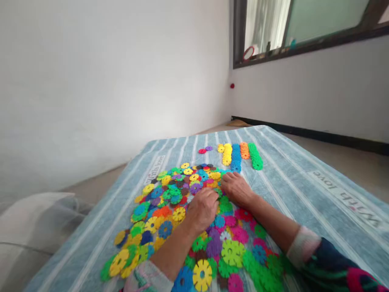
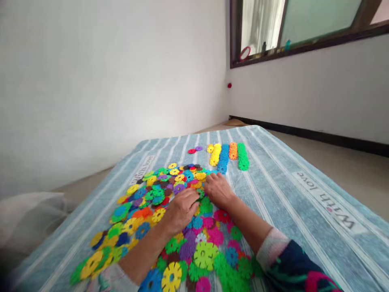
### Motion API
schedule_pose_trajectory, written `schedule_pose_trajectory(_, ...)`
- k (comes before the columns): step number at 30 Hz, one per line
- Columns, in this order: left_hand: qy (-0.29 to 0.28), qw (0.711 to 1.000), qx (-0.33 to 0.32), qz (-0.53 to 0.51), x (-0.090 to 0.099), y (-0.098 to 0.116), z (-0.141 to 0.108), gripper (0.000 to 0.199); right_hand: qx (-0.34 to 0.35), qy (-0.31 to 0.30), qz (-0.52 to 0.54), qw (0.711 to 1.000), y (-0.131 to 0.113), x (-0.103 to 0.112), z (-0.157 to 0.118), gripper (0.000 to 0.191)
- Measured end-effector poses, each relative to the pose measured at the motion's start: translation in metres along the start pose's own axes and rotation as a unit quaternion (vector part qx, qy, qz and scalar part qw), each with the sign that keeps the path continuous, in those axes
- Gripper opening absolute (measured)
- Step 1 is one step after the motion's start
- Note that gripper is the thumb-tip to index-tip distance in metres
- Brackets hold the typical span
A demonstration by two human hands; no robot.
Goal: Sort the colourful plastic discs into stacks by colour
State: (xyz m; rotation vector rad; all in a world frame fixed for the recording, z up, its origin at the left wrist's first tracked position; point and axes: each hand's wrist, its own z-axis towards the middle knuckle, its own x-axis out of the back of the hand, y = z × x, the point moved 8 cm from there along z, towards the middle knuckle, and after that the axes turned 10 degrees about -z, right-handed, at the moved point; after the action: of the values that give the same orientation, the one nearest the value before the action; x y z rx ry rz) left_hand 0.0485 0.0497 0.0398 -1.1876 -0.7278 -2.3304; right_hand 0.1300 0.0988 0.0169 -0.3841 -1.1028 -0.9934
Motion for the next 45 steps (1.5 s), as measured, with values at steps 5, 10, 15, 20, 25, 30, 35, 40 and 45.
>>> schedule_pose_trajectory(5, -0.004, 1.000, 0.002, 0.000, 0.000, 0.000, 0.001, 0.011, -0.004, 0.010, 0.026, 1.000, 0.005, 0.002, -0.002, 0.020)
schedule_pose_trajectory(10, -0.015, 1.000, 0.017, -0.009, 0.000, -0.002, 0.001, 0.011, -0.033, 0.046, 0.090, 0.994, 0.008, 0.013, -0.001, 0.023)
schedule_pose_trajectory(15, -0.018, 1.000, 0.017, -0.015, -0.002, -0.004, 0.000, 0.012, -0.156, 0.098, 0.182, 0.966, 0.037, 0.020, -0.005, 0.033)
schedule_pose_trajectory(20, -0.006, 1.000, 0.007, -0.010, -0.001, -0.004, -0.002, 0.011, -0.299, 0.087, 0.270, 0.911, 0.088, 0.003, -0.026, 0.041)
schedule_pose_trajectory(25, -0.007, 1.000, 0.010, -0.010, -0.001, -0.004, -0.002, 0.012, -0.323, -0.012, 0.332, 0.886, 0.101, -0.014, -0.038, 0.036)
schedule_pose_trajectory(30, -0.010, 1.000, 0.015, -0.013, -0.002, -0.005, -0.002, 0.011, -0.282, -0.103, 0.329, 0.895, 0.086, -0.014, -0.033, 0.033)
schedule_pose_trajectory(35, -0.009, 1.000, 0.016, -0.014, 0.000, -0.004, -0.002, 0.012, -0.253, -0.154, 0.294, 0.909, 0.079, -0.010, -0.028, 0.029)
schedule_pose_trajectory(40, -0.012, 1.000, 0.020, -0.015, 0.000, -0.004, -0.002, 0.013, -0.227, -0.206, 0.276, 0.911, 0.079, -0.010, -0.030, 0.026)
schedule_pose_trajectory(45, -0.014, 0.999, 0.026, -0.012, 0.000, -0.005, -0.002, 0.015, -0.223, -0.210, 0.260, 0.916, 0.077, -0.012, -0.028, 0.030)
